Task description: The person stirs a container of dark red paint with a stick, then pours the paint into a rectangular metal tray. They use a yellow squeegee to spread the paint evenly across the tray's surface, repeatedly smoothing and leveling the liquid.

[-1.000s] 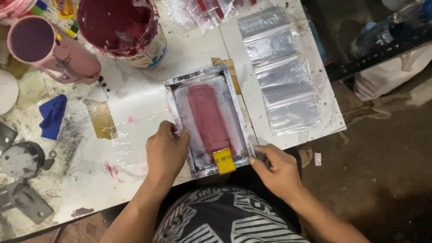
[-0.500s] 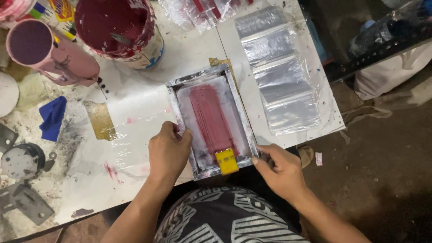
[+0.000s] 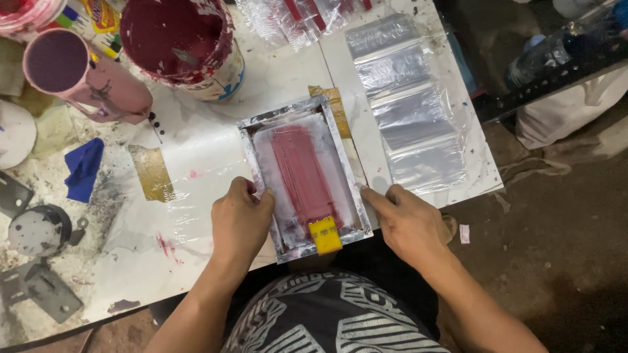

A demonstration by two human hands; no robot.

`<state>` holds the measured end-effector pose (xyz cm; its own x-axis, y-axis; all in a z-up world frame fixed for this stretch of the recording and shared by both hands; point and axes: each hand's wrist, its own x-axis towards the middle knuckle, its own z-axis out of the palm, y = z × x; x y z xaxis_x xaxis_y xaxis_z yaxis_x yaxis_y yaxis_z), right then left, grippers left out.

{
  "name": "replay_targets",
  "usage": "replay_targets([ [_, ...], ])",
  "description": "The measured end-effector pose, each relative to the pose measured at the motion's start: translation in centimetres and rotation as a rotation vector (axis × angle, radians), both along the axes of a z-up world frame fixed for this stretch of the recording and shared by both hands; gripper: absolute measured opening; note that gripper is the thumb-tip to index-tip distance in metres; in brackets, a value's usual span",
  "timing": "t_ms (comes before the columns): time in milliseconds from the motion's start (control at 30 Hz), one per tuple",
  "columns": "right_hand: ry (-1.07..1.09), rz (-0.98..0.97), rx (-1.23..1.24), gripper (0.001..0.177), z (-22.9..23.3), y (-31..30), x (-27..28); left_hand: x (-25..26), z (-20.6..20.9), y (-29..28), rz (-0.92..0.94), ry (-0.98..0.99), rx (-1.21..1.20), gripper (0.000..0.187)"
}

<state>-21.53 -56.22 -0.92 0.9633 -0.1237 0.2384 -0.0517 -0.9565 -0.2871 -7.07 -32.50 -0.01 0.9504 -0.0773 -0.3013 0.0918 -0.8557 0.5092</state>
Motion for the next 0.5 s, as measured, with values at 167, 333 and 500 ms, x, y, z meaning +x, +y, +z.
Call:
replay_targets([
  [167,0.04,0.007,-0.038,0.027,-1.2,-0.5,0.1,0.3,-0.2,-0.4,-0.005,0.0,-0.016,0.029],
  [333,0.07,-0.019,0.108,0.032,-2.0,-0.9,-0.4,0.3,-1.2,-0.4,-0.021,-0.042,-0.025,0.028],
  [500,-0.036,-0.148,0.638,0.018,-0.7,0.6,-0.7,0.1,-1.5,-0.6,-0.07,-0.118,-0.04,0.027],
])
